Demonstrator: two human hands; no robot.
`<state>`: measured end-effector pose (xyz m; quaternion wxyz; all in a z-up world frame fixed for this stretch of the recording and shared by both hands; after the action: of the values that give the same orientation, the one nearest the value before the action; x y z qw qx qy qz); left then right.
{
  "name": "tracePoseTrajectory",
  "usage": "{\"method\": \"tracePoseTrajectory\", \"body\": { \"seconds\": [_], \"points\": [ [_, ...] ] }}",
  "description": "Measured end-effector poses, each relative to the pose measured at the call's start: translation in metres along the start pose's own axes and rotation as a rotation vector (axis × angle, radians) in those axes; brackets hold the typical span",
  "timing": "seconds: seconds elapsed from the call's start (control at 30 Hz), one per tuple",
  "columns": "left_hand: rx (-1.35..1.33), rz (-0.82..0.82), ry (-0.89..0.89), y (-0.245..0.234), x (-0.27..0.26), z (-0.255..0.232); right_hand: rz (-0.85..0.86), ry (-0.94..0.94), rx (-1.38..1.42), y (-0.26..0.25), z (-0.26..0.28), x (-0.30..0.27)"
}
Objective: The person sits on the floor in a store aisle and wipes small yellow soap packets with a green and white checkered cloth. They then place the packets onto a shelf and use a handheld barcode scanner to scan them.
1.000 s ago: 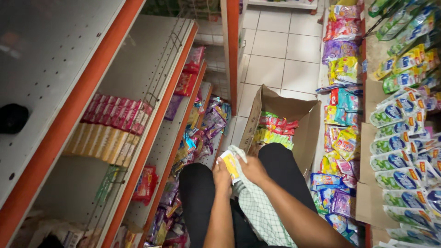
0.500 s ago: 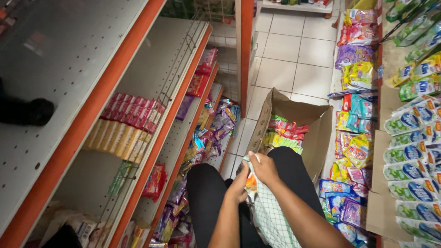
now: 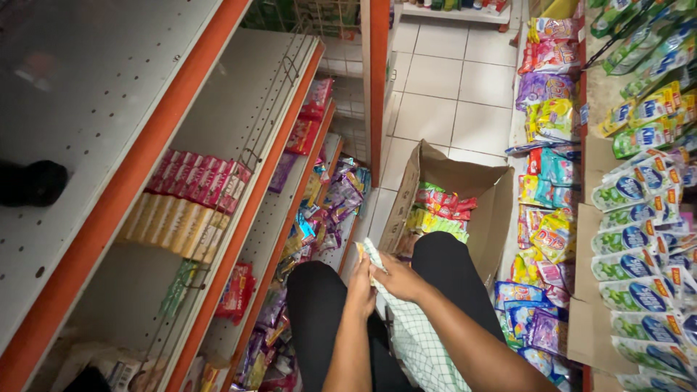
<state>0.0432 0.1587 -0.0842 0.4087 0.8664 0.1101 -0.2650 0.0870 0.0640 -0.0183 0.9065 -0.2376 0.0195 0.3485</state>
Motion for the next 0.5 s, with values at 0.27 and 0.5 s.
{"method": "tracePoseTrajectory", "body": {
  "seconds": [0.27,0.5],
  "points": [
    [0.238,0.043,-0.143,0.024,-0.016,0.006,-0.340,0.239,0.051,-0.032,-0.001,-0.004],
    [0.120,0.036,0.112,0.006,-0.005,-0.012,-0.647,0.207,0.077,-0.056,-0.025,-0.009]
  ]
}}
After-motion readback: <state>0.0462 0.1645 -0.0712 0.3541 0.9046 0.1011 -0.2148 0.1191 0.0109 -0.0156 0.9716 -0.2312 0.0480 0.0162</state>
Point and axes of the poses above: each hand's wrist, its own x-axis towards the middle knuckle, its own y-axis out of the palm, z = x × y, the point moved 7 cm from there along x, towards the middle knuckle, and after that the axes turned 5 degrees about z, right-handed, at the moved point
